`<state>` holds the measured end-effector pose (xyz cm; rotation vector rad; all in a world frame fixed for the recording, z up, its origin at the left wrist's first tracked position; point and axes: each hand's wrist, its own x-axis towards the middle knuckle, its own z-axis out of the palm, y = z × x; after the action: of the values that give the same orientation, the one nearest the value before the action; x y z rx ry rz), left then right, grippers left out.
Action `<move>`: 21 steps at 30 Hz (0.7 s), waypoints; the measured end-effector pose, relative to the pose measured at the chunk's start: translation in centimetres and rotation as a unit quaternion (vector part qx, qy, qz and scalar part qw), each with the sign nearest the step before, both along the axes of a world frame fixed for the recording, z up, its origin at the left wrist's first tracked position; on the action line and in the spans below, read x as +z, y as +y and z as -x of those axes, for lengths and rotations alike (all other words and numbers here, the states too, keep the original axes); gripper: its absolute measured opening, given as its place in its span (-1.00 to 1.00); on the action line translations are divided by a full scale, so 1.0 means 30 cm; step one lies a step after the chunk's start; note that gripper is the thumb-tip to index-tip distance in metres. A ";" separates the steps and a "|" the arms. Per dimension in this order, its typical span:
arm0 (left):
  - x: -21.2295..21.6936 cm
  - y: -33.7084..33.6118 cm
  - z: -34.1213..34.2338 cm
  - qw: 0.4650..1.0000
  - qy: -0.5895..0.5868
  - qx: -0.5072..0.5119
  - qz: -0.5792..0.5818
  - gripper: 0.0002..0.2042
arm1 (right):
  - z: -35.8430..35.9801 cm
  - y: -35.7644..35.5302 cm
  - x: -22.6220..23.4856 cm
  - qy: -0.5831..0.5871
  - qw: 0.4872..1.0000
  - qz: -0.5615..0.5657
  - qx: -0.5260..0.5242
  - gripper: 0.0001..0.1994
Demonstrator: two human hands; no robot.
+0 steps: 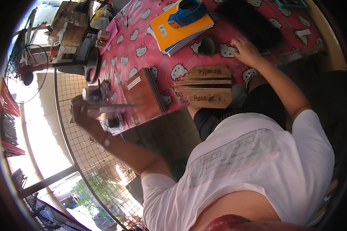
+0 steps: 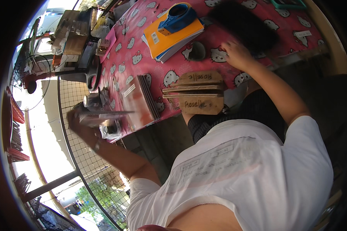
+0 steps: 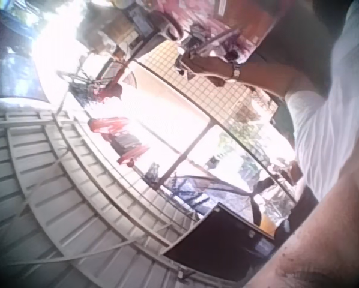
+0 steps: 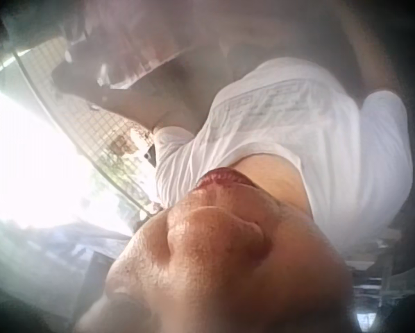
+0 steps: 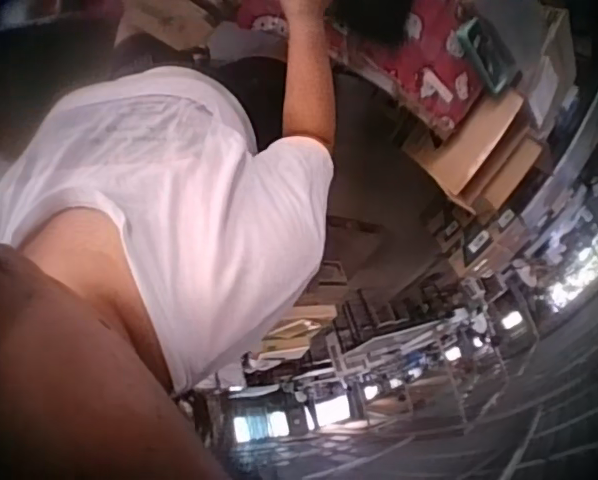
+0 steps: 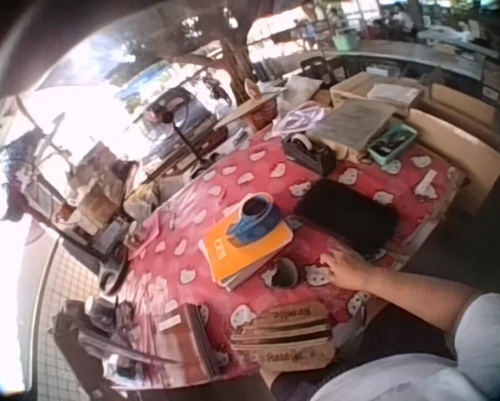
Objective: The person picks up notebooks from a table and places them one at a time onto a wooden stand, lining them up together.
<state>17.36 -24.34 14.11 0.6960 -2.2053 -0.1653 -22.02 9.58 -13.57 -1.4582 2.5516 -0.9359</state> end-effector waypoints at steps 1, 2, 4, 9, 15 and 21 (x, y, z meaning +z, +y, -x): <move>-0.026 -0.044 0.033 0.993 -0.112 0.011 0.043 -0.90 | -0.011 -0.056 0.015 0.016 1.000 -0.018 -0.003 -0.70; -0.110 -0.123 0.125 0.974 -0.214 0.001 0.078 -0.89 | 0.010 -0.089 0.036 0.059 0.997 0.050 -0.017 -0.68; -0.328 -0.357 0.063 0.965 -0.242 0.092 0.040 -0.87 | 0.017 -0.264 0.116 0.104 0.981 0.166 0.000 -0.64; -0.710 -0.219 0.473 0.975 -0.222 -0.008 -0.015 -0.72 | 0.250 -0.543 0.146 0.180 0.974 0.126 -0.057 -0.59; -0.720 0.211 0.912 0.936 -0.277 -0.216 0.005 -0.58 | 0.248 -0.617 0.237 0.192 0.971 -0.143 0.011 -0.60; -0.750 0.186 0.963 0.916 -0.332 -0.203 0.095 -0.78 | 0.259 -0.619 0.341 0.118 0.980 -0.154 0.047 -0.53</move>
<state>-11.53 -18.77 -8.40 0.1743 -2.9536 0.0980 -29.80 -9.01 -3.33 -1.6564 2.6053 -0.3508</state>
